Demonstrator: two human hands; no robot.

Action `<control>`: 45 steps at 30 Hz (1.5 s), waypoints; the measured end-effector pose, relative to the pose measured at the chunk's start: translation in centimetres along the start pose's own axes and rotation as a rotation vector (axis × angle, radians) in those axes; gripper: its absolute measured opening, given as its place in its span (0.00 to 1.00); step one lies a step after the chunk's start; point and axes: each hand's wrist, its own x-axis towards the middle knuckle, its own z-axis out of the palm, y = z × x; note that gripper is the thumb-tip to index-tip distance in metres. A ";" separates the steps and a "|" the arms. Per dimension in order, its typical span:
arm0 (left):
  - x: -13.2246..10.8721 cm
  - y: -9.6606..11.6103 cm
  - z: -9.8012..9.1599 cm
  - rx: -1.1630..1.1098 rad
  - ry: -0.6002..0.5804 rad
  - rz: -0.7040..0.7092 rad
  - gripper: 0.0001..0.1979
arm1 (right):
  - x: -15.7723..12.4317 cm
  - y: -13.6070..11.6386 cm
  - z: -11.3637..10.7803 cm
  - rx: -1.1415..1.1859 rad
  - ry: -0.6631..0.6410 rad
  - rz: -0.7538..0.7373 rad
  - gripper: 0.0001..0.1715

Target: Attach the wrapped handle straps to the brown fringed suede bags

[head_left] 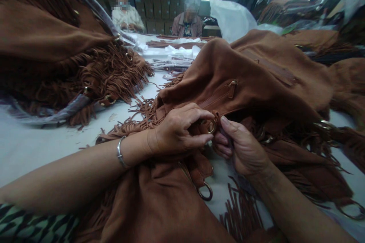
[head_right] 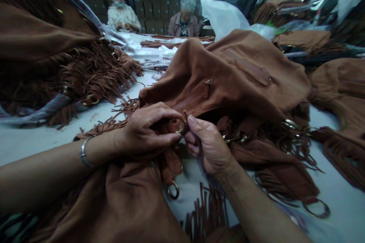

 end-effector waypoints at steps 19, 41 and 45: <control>-0.2 0.5 0.0 -0.084 0.041 -0.010 0.09 | 0.6 -0.3 -1.3 -0.301 0.004 -0.078 0.18; -0.3 1.6 -0.3 0.076 -0.053 0.129 0.11 | 1.8 0.0 -2.4 -0.043 -0.361 0.062 0.17; -0.4 1.6 -0.2 0.117 -0.030 0.164 0.11 | 1.6 -0.1 -2.4 -0.018 -0.381 0.069 0.17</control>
